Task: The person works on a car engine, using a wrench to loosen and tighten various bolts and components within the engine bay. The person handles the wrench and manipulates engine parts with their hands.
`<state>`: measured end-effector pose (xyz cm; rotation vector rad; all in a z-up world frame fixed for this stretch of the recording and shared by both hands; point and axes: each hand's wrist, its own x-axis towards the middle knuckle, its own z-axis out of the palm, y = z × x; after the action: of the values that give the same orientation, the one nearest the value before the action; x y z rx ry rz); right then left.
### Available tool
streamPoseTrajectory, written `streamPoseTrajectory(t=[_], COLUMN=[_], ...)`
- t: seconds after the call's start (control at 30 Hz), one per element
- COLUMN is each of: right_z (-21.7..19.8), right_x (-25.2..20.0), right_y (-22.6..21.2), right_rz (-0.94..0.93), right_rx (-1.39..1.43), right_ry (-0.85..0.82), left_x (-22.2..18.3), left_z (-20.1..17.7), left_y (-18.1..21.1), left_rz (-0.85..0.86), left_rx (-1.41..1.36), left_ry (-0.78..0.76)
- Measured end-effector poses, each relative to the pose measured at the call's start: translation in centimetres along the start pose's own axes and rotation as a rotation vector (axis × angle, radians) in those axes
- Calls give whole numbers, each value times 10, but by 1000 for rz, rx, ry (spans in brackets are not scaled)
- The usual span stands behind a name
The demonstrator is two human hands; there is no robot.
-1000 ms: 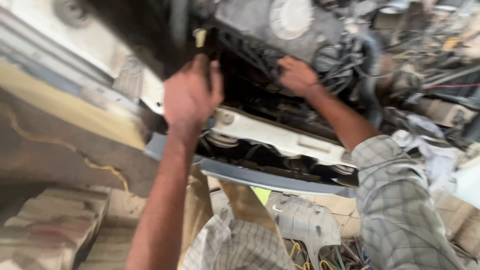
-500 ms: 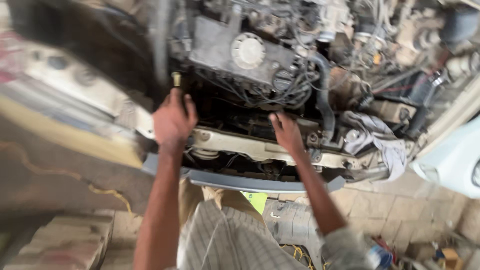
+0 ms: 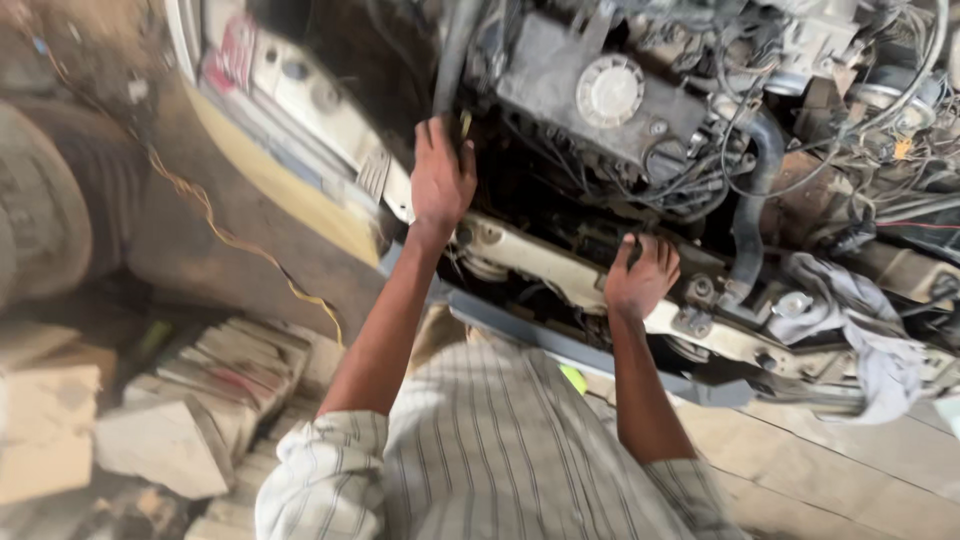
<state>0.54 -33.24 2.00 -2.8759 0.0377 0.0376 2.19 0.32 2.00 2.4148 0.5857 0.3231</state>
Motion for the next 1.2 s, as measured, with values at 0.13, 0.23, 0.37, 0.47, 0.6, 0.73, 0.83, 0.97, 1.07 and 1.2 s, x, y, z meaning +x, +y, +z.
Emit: streamPoseTrajectory(t=[0.13, 0.23, 0.37, 0.47, 0.6, 0.73, 0.83, 0.97, 1.07, 1.2], right_z=[3, -1, -10, -12, -14, -15, -13, -7, -3, -5], right_x=[1, 4, 7, 14, 5, 12, 12, 9, 9, 9], right_y=[6, 4, 0, -3, -2, -6, -6, -3, 0, -2], right_rz=[38, 101, 112, 127, 135, 120, 112, 111, 73, 90], right_rx=[-14, 8, -6, 18, -16, 3, -22, -46, -67, -70], right_ry=[-13, -56, -67, -84, -103, -119, -105, -124, -104, -158], left_x=[46, 64, 52, 46, 33, 37, 28, 22, 34, 101], left_z=[15, 22, 18, 25, 41, 51, 69, 83, 56, -8], left_y=[-6, 1, 16, 19, -1, -13, -24, -39, -29, -22], left_rz=[-235, -80, -165, -171, 49, -868, -1127, -874, -311, 66], left_rx=[117, 185, 210, 276, 338, -504, -963, -642, 157, 284], left_ry=[-445, -356, -346, -331, -55, -336, -273, -291, -281, 167])
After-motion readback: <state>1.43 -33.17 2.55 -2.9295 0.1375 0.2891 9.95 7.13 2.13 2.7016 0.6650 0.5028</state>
